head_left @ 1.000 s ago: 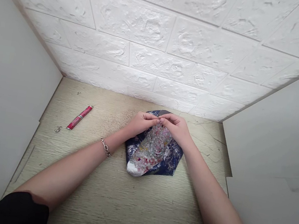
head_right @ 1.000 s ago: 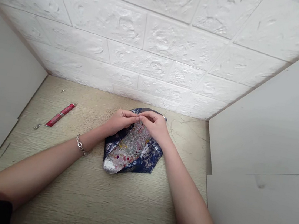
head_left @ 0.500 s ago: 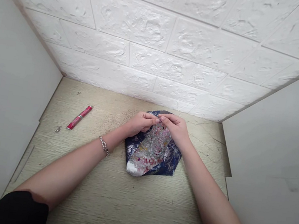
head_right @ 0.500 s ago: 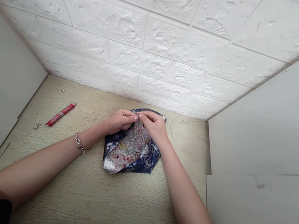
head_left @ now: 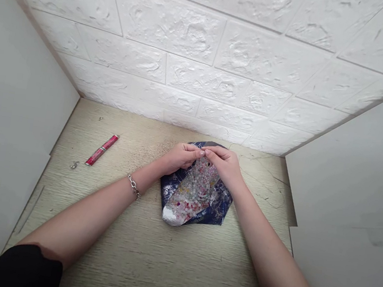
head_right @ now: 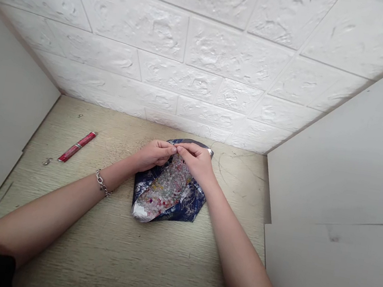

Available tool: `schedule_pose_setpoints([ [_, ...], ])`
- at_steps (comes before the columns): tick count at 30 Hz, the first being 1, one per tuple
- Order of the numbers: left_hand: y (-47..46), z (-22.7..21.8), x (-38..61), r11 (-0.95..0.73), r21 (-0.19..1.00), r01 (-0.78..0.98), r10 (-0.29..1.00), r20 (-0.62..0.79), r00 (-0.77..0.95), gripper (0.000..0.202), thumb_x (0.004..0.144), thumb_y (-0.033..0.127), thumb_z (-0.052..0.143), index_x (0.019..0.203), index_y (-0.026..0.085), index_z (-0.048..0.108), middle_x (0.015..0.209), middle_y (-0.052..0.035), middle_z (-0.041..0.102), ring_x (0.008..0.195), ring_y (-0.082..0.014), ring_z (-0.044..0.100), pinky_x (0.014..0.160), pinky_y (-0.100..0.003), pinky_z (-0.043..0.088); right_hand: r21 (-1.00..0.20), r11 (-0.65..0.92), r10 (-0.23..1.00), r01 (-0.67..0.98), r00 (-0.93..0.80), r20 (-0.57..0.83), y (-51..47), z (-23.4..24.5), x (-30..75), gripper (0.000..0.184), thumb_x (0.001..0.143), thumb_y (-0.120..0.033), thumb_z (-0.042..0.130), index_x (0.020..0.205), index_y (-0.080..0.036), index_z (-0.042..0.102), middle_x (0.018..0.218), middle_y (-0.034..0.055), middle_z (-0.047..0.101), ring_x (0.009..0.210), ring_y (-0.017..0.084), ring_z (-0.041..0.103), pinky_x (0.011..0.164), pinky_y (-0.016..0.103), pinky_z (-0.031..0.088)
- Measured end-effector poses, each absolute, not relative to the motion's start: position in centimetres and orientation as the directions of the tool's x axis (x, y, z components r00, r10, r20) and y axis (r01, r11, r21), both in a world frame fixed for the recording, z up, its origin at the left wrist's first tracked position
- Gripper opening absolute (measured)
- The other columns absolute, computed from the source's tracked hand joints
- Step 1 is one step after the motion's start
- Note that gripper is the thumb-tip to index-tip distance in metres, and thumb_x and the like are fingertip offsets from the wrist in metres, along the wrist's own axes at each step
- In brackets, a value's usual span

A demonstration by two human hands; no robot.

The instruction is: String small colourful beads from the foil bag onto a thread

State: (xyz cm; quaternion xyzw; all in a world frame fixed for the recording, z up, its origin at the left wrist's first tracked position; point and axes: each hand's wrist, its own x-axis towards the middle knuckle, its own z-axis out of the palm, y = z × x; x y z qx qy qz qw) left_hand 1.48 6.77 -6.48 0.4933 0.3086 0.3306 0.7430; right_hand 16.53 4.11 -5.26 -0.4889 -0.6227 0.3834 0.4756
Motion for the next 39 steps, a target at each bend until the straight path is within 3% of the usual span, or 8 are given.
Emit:
schedule_pose_setpoints([
  [7,6.7,-6.5,1.6,0.298,0.934,-0.199,0.807,-0.135,0.575,0.030,0.061,0.038,0.067,0.070,0.012,0.056,0.043,0.0100,0.023,0.034,0.0004,0.017,0.034,-0.016,0.009,-0.953,0.195,0.981,0.232,-0.056,0.187,4.1,-4.9,16.5,0.017,0.069,-0.029,0.058,0.076,-0.015,0.065,0.079,0.0027,0.067,0.075,0.014,0.059,0.071,0.026,0.045],
  [11,6.6,-6.5,1.6,0.293,0.937,-0.189,0.808,-0.137,0.572,0.027,0.063,0.036,0.065,0.066,0.012,0.052,0.043,0.0097,0.025,0.034,0.0006,0.018,0.034,-0.015,0.010,-0.943,0.211,0.976,0.257,-0.113,0.188,4.2,-4.8,16.7,0.018,0.069,-0.030,0.058,0.077,-0.016,0.065,0.081,0.0029,0.066,0.079,0.014,0.059,0.075,0.027,0.044],
  [14,6.6,-6.4,1.6,0.312,0.931,-0.189,0.807,-0.155,0.571,0.020,0.067,0.029,0.061,0.064,0.014,0.049,0.043,0.0093,0.027,0.033,0.0006,0.019,0.033,-0.015,0.009,-0.931,0.177,0.981,0.318,-0.138,0.139,4.2,-4.6,17.1,0.020,0.070,-0.030,0.055,0.081,-0.016,0.064,0.079,0.0022,0.065,0.072,0.013,0.057,0.068,0.026,0.043],
  [16,6.7,-6.3,1.6,0.334,0.922,-0.196,0.808,-0.173,0.563,0.014,0.069,0.024,0.056,0.063,0.014,0.047,0.042,0.0092,0.026,0.032,0.0005,0.019,0.033,-0.015,0.009,-0.878,0.162,0.975,0.451,-0.209,0.073,4.0,-4.3,17.3,0.017,0.069,-0.029,0.055,0.078,-0.017,0.062,0.072,0.0005,0.063,0.062,0.011,0.054,0.059,0.025,0.041],
  [21,6.8,-6.3,1.6,0.344,0.913,-0.221,0.817,-0.175,0.549,0.009,0.068,0.018,0.050,0.062,0.015,0.046,0.042,0.0092,0.026,0.031,0.0005,0.018,0.033,-0.015,0.009,-0.571,0.313,0.913,0.759,-0.405,-0.038,3.5,-3.7,17.3,0.008,0.066,-0.018,0.054,0.062,-0.019,0.061,0.061,-0.0003,0.059,0.058,0.011,0.049,0.055,0.025,0.035],
  [33,6.8,-6.1,1.5,0.348,0.897,-0.271,0.820,-0.152,0.551,0.005,0.068,0.018,0.047,0.065,0.016,0.044,0.042,0.0102,0.022,0.030,-0.0003,0.015,0.032,-0.015,0.007,-0.346,0.419,0.880,0.840,-0.469,-0.072,3.8,-5.0,17.2,0.013,0.068,-0.014,0.053,0.064,-0.019,0.064,0.066,0.0043,0.061,0.064,0.015,0.051,0.059,0.028,0.034],
  [36,6.9,-6.3,1.4,0.352,0.894,-0.277,0.820,-0.152,0.552,0.003,0.067,0.017,0.046,0.065,0.016,0.044,0.042,0.0099,0.022,0.030,-0.0002,0.016,0.032,-0.015,0.007,-0.342,0.417,0.879,0.842,-0.470,-0.085,3.6,-4.8,17.1,0.013,0.070,-0.016,0.051,0.063,-0.019,0.061,0.066,0.0045,0.060,0.064,0.015,0.050,0.060,0.028,0.034],
  [39,6.9,-6.2,1.4,0.355,0.891,-0.281,0.822,-0.155,0.547,0.002,0.067,0.016,0.045,0.066,0.016,0.044,0.042,0.0098,0.023,0.030,-0.0003,0.017,0.032,-0.014,0.008,-0.441,0.395,0.898,0.806,-0.440,-0.001,3.6,-4.4,16.9,0.012,0.074,-0.018,0.046,0.069,-0.018,0.056,0.071,0.0033,0.058,0.067,0.014,0.049,0.062,0.027,0.034],
])
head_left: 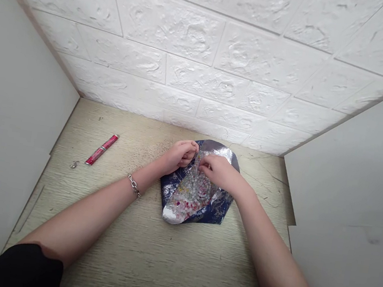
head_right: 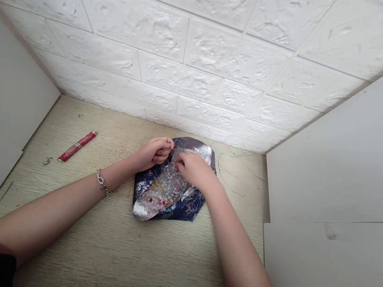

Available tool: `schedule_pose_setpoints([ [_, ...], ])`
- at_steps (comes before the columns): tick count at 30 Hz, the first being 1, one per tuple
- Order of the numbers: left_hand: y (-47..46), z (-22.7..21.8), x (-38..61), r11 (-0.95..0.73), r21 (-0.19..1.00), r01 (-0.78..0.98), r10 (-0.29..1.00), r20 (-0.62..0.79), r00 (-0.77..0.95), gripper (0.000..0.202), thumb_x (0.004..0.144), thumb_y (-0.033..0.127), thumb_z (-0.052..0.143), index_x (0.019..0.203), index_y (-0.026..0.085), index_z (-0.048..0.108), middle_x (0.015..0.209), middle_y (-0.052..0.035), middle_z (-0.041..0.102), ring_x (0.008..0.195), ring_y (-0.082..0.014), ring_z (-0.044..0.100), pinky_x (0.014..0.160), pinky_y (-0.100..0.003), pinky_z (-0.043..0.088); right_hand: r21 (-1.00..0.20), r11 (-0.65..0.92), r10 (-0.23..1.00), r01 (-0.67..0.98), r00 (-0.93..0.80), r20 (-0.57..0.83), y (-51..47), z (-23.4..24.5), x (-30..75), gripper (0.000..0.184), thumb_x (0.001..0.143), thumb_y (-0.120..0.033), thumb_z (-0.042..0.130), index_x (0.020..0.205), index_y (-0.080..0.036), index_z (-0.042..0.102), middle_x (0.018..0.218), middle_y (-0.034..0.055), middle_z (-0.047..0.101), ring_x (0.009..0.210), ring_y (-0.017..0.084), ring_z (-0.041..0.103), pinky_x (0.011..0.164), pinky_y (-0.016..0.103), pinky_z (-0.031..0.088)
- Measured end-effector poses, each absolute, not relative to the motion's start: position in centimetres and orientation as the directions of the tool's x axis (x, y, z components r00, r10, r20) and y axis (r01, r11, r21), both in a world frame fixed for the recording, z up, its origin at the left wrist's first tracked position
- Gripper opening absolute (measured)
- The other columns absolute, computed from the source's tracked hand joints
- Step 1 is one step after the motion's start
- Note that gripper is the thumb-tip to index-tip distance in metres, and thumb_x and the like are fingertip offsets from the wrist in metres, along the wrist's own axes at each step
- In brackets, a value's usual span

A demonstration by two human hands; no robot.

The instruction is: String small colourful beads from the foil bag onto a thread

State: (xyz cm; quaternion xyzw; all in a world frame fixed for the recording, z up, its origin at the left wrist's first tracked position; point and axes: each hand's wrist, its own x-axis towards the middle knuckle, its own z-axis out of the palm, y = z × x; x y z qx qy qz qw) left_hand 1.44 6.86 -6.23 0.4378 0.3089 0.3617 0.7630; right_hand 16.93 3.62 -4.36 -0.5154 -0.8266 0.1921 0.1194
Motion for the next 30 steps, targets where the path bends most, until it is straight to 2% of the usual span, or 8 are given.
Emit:
schedule_pose_setpoints([
  [3,6.8,-6.1,1.5,0.353,0.895,-0.273,0.825,-0.160,0.543,0.002,0.067,0.015,0.044,0.066,0.016,0.043,0.042,0.0099,0.024,0.030,-0.0003,0.017,0.032,-0.014,0.008,-0.615,0.309,0.945,0.726,-0.306,0.115,3.8,-4.5,16.9,0.014,0.081,-0.024,0.038,0.075,-0.018,0.049,0.069,0.0008,0.053,0.067,0.013,0.048,0.061,0.025,0.035],
  [6,6.6,-6.1,1.6,0.335,0.907,-0.254,0.832,-0.159,0.531,0.004,0.068,0.017,0.047,0.067,0.016,0.043,0.043,0.0100,0.023,0.031,-0.0002,0.016,0.032,-0.014,0.008,-0.821,0.215,0.972,0.529,-0.195,0.129,4.2,-5.4,16.8,0.022,0.083,-0.035,0.033,0.075,-0.019,0.046,0.062,-0.0018,0.048,0.057,0.011,0.046,0.056,0.024,0.036],
  [8,6.6,-6.2,1.7,0.315,0.917,-0.243,0.841,-0.150,0.520,0.008,0.070,0.021,0.049,0.066,0.016,0.043,0.043,0.0100,0.024,0.032,-0.0001,0.017,0.033,-0.014,0.008,-0.921,0.183,0.977,0.345,-0.169,0.131,4.5,-6.0,16.7,0.022,0.080,-0.039,0.039,0.077,-0.018,0.046,0.062,-0.0028,0.047,0.053,0.009,0.045,0.054,0.023,0.037],
  [10,6.5,-6.4,1.7,0.295,0.926,-0.237,0.848,-0.139,0.511,0.012,0.070,0.024,0.052,0.066,0.016,0.044,0.043,0.0099,0.025,0.032,0.0000,0.017,0.033,-0.015,0.009,-0.967,0.165,0.981,0.195,-0.139,0.139,4.7,-6.6,16.6,0.019,0.075,-0.037,0.048,0.078,-0.018,0.048,0.063,-0.0033,0.048,0.054,0.008,0.045,0.054,0.023,0.038],
  [13,6.6,-6.6,1.8,0.278,0.933,-0.228,0.848,-0.127,0.515,0.014,0.069,0.025,0.055,0.066,0.016,0.046,0.043,0.0100,0.025,0.032,0.0003,0.018,0.033,-0.015,0.009,-0.990,0.124,0.989,0.070,-0.088,0.118,4.9,-7.1,16.4,0.021,0.068,-0.035,0.057,0.080,-0.018,0.052,0.065,-0.0029,0.051,0.056,0.008,0.047,0.056,0.022,0.039],
  [22,6.5,-6.5,1.9,0.234,0.957,-0.170,0.852,-0.117,0.510,0.014,0.070,0.027,0.054,0.066,0.016,0.046,0.041,0.0101,0.026,0.032,-0.0004,0.018,0.033,-0.015,0.009,-0.978,-0.028,0.998,-0.209,-0.054,-0.017,4.5,-7.4,16.0,0.029,0.059,-0.037,0.065,0.081,-0.019,0.056,0.072,-0.0007,0.057,0.059,0.009,0.050,0.064,0.024,0.044],
  [30,6.4,-6.3,2.0,0.231,0.963,-0.142,0.853,-0.130,0.506,0.012,0.070,0.024,0.053,0.065,0.016,0.045,0.040,0.0096,0.028,0.032,-0.0005,0.018,0.033,-0.015,0.010,-0.929,-0.084,0.994,-0.359,-0.091,-0.055,4.3,-7.5,15.8,0.025,0.060,-0.032,0.067,0.079,-0.020,0.058,0.070,-0.0024,0.057,0.061,0.007,0.052,0.065,0.023,0.045],
])
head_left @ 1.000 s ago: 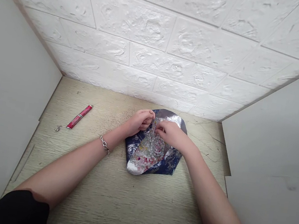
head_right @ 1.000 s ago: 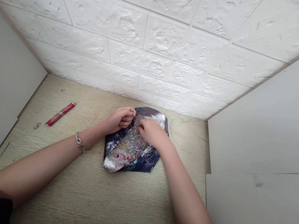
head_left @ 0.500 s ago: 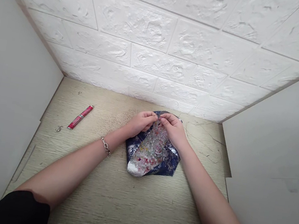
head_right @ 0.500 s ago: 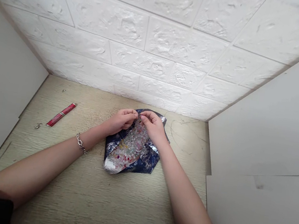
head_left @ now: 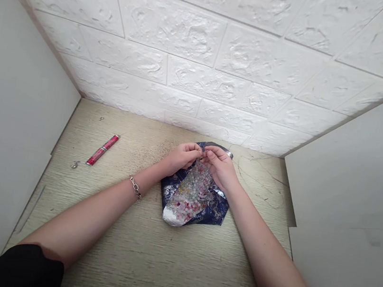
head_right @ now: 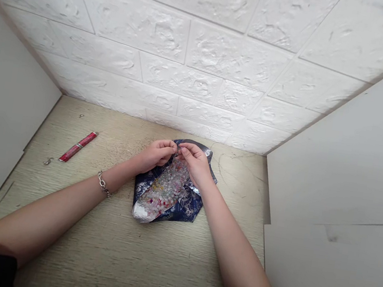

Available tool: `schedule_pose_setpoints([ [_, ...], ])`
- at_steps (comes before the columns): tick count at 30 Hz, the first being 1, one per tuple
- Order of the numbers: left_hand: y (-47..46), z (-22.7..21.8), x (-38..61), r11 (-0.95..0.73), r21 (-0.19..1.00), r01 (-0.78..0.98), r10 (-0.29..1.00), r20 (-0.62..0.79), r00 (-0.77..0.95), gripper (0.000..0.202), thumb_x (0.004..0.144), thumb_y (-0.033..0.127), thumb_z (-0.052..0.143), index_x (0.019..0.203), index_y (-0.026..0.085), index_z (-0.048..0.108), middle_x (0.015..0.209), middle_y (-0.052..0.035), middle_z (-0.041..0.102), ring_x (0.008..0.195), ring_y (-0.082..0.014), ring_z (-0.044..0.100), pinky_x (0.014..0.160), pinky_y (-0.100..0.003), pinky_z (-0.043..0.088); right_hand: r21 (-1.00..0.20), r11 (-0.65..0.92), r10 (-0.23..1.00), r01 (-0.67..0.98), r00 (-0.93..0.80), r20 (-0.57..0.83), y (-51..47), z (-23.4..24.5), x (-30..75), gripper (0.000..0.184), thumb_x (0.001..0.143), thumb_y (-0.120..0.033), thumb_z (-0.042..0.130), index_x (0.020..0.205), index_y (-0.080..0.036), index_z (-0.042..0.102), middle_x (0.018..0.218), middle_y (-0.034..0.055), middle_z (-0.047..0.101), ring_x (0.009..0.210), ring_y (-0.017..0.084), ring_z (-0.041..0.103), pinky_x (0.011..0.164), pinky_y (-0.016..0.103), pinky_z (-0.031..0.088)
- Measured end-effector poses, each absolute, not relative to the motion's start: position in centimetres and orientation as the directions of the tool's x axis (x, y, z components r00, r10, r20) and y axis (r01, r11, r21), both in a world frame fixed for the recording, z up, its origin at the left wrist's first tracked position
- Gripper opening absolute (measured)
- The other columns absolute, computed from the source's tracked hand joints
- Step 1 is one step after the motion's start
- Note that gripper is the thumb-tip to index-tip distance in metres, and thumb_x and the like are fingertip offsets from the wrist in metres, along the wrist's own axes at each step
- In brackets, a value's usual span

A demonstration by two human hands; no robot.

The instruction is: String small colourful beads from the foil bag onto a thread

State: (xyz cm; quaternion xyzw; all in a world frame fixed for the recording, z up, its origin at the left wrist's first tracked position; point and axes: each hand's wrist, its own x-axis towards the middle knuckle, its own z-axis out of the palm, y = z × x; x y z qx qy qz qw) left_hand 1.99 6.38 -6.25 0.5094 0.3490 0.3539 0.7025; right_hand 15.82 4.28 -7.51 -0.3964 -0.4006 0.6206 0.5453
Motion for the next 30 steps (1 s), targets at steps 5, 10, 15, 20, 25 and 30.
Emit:
schedule_pose_setpoints([
  [5,6.4,-6.3,2.0,0.223,0.965,-0.138,0.849,-0.122,0.515,0.011,0.070,0.024,0.052,0.065,0.016,0.046,0.041,0.0094,0.028,0.032,-0.0005,0.018,0.033,-0.016,0.010,-0.916,-0.086,0.991,-0.391,-0.125,-0.039,4.3,-7.7,16.0,0.020,0.063,-0.029,0.066,0.080,-0.020,0.059,0.068,-0.0031,0.058,0.060,0.006,0.054,0.063,0.020,0.045],
  [10,6.4,-6.3,2.0,0.217,0.968,-0.126,0.846,-0.122,0.519,0.012,0.070,0.023,0.050,0.063,0.016,0.044,0.041,0.0093,0.028,0.032,-0.0005,0.018,0.033,-0.016,0.010,-0.918,-0.074,0.992,-0.390,-0.122,-0.028,4.3,-7.8,15.9,0.018,0.064,-0.028,0.065,0.079,-0.020,0.060,0.068,-0.0033,0.059,0.058,0.006,0.055,0.058,0.018,0.045],
  [15,6.3,-6.2,2.0,0.228,0.966,-0.121,0.851,-0.138,0.507,0.010,0.070,0.020,0.049,0.063,0.016,0.043,0.039,0.0096,0.027,0.032,-0.0005,0.018,0.033,-0.015,0.010,-0.946,-0.050,0.995,-0.320,-0.097,-0.020,4.3,-8.0,15.8,0.018,0.064,-0.030,0.065,0.079,-0.021,0.059,0.066,-0.0039,0.057,0.056,0.007,0.053,0.056,0.021,0.046],
  [20,6.3,-6.1,2.0,0.231,0.967,-0.109,0.853,-0.147,0.500,0.010,0.070,0.020,0.049,0.062,0.016,0.043,0.039,0.0098,0.027,0.032,-0.0004,0.017,0.033,-0.015,0.010,-0.961,-0.021,0.994,-0.277,-0.105,0.009,4.4,-8.3,15.9,0.017,0.066,-0.030,0.063,0.080,-0.021,0.059,0.066,-0.0034,0.056,0.056,0.007,0.052,0.056,0.021,0.046],
  [25,6.3,-6.0,2.1,0.228,0.969,-0.091,0.853,-0.154,0.499,0.012,0.070,0.021,0.049,0.060,0.015,0.044,0.037,0.0096,0.027,0.031,-0.0001,0.018,0.032,-0.015,0.010,-0.967,-0.005,0.994,-0.256,-0.110,0.024,4.5,-8.4,15.9,0.018,0.067,-0.031,0.062,0.081,-0.020,0.059,0.067,-0.0028,0.055,0.056,0.007,0.051,0.056,0.022,0.046],
  [30,6.2,-6.0,2.0,0.234,0.968,-0.095,0.854,-0.158,0.496,0.012,0.070,0.020,0.049,0.060,0.015,0.043,0.038,0.0099,0.027,0.031,0.0001,0.018,0.032,-0.015,0.010,-0.974,0.010,0.992,-0.226,-0.120,0.038,4.5,-8.6,16.0,0.017,0.068,-0.031,0.061,0.082,-0.021,0.059,0.067,-0.0026,0.054,0.057,0.007,0.051,0.057,0.022,0.047],
])
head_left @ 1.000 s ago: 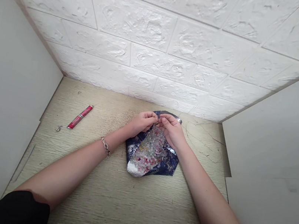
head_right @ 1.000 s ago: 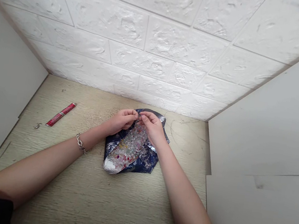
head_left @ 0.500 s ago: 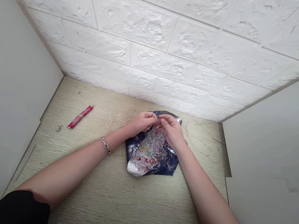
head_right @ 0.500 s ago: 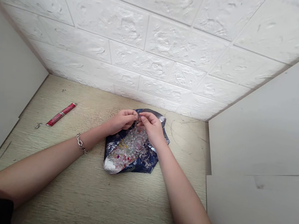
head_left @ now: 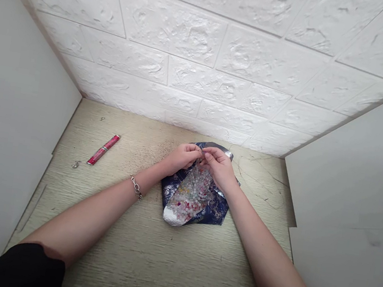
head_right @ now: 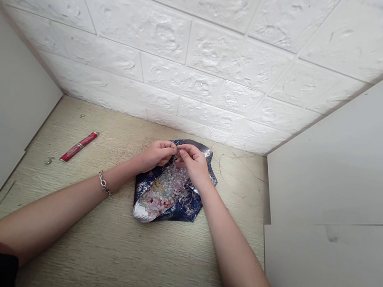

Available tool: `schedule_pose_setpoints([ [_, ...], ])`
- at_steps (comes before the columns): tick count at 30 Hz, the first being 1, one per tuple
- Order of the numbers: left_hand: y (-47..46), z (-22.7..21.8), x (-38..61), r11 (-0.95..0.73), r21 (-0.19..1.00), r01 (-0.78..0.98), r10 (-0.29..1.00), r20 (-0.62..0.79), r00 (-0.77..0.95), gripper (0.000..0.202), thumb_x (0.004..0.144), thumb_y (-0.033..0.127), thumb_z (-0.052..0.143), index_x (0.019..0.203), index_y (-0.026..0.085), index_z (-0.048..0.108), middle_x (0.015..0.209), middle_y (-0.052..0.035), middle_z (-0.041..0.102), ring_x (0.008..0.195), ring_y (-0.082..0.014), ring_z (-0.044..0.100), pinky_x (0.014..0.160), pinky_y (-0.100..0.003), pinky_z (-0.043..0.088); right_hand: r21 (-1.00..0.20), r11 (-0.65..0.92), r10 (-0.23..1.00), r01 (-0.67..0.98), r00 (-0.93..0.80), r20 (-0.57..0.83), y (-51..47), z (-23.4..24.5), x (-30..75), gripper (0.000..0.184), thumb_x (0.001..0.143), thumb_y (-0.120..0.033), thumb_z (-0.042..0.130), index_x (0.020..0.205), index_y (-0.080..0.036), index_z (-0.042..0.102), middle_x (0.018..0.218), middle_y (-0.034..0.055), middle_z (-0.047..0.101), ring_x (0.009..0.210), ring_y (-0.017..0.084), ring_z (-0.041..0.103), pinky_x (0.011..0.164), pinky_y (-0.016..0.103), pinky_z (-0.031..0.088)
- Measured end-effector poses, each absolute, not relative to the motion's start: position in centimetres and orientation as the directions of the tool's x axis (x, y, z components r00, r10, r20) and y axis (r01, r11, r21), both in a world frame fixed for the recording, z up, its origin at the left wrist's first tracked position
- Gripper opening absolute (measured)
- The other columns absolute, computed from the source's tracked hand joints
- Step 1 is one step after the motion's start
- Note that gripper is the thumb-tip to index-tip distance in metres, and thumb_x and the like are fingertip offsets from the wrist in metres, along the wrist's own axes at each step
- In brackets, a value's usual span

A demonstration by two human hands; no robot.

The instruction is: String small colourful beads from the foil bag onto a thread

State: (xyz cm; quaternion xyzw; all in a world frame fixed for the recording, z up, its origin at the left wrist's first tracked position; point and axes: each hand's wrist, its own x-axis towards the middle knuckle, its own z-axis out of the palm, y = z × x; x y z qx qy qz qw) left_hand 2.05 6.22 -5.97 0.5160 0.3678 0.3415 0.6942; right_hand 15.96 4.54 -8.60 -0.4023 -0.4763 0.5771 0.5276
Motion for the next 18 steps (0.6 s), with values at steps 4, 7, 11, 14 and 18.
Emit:
schedule_pose_setpoints([
  [4,6.3,-6.0,2.1,0.235,0.968,-0.092,0.855,-0.161,0.492,0.012,0.070,0.020,0.049,0.060,0.015,0.043,0.038,0.0100,0.027,0.030,0.0002,0.019,0.032,-0.015,0.011,-0.984,0.022,0.992,-0.174,-0.121,0.044,4.5,-8.8,16.0,0.017,0.069,-0.032,0.059,0.082,-0.021,0.059,0.068,-0.0022,0.054,0.058,0.008,0.051,0.058,0.023,0.047],
  [7,6.3,-6.1,2.1,0.232,0.969,-0.084,0.857,-0.163,0.490,0.013,0.070,0.021,0.050,0.060,0.015,0.044,0.038,0.0099,0.028,0.030,0.0002,0.019,0.032,-0.015,0.011,-0.989,0.027,0.992,-0.143,-0.121,0.045,4.5,-8.8,15.9,0.017,0.070,-0.032,0.058,0.082,-0.020,0.058,0.067,-0.0021,0.054,0.057,0.008,0.051,0.058,0.023,0.047],
  [11,6.4,-6.3,2.0,0.208,0.975,-0.074,0.859,-0.145,0.491,0.016,0.070,0.024,0.053,0.060,0.015,0.045,0.038,0.0093,0.029,0.031,0.0003,0.020,0.032,-0.015,0.011,-0.995,0.089,0.991,-0.039,-0.092,0.092,4.5,-8.5,15.9,0.016,0.071,-0.031,0.056,0.082,-0.019,0.059,0.063,-0.0017,0.055,0.056,0.009,0.051,0.055,0.023,0.044],
  [14,6.4,-6.4,1.9,0.200,0.976,-0.088,0.857,-0.131,0.499,0.019,0.070,0.029,0.055,0.061,0.014,0.047,0.039,0.0095,0.027,0.031,0.0003,0.020,0.033,-0.016,0.011,-0.969,0.189,0.982,0.161,-0.058,0.182,4.5,-7.8,16.3,0.015,0.072,-0.028,0.055,0.081,-0.018,0.061,0.066,-0.0002,0.057,0.058,0.011,0.051,0.057,0.025,0.044],
  [18,6.5,-6.6,1.8,0.197,0.976,-0.091,0.855,-0.125,0.504,0.020,0.069,0.032,0.057,0.066,0.013,0.051,0.041,0.0096,0.025,0.032,0.0000,0.019,0.033,-0.016,0.011,-0.713,0.427,0.899,0.557,-0.176,0.401,4.2,-6.4,16.9,0.015,0.078,-0.021,0.047,0.083,-0.018,0.062,0.076,0.0026,0.060,0.074,0.013,0.054,0.070,0.026,0.043],
])
